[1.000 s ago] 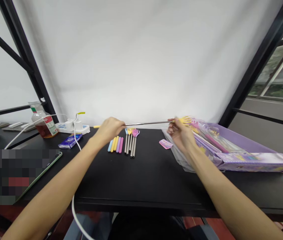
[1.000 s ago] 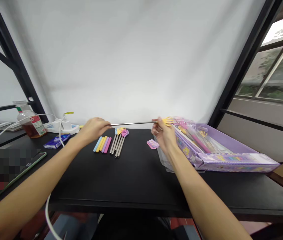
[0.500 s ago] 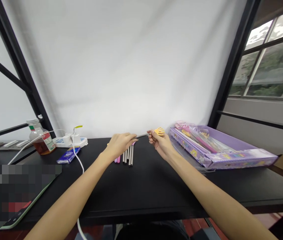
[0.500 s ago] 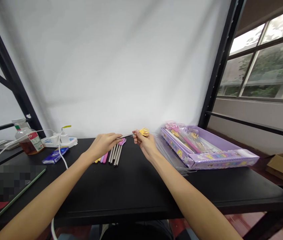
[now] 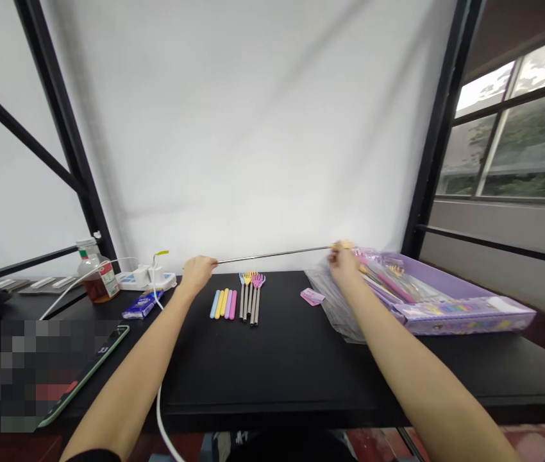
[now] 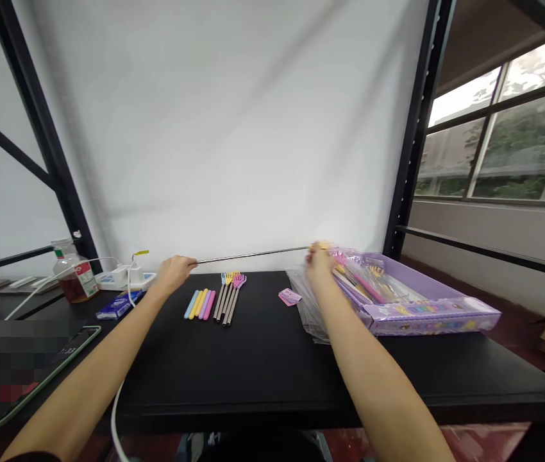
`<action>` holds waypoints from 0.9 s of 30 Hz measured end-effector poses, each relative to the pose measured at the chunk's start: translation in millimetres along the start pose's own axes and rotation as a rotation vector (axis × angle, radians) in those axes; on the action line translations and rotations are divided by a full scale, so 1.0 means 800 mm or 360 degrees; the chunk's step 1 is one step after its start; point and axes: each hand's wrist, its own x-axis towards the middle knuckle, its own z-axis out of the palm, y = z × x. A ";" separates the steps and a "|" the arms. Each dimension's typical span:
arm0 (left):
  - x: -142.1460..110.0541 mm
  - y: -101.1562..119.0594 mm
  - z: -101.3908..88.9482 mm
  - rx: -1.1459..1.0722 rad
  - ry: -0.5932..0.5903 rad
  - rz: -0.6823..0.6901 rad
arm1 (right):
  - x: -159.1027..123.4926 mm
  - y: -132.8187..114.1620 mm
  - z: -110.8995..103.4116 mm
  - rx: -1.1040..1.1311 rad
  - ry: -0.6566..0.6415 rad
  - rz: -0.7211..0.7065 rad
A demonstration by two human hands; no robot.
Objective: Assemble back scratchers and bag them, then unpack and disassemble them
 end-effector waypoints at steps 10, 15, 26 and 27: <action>0.001 -0.035 0.018 0.0085 0.0089 -0.0048 | 0.044 -0.042 -0.043 0.0169 0.0352 -0.0236; 0.000 -0.028 0.015 0.0046 0.0144 0.0216 | 0.014 -0.009 -0.022 -0.0007 -0.0035 -0.0052; -0.014 0.098 -0.001 -0.0094 0.0315 0.0887 | -0.102 0.090 0.029 -0.0404 -0.1021 0.0390; -0.014 0.096 -0.001 -0.0085 0.0259 0.0871 | -0.098 0.089 0.027 -0.0403 -0.1001 0.0397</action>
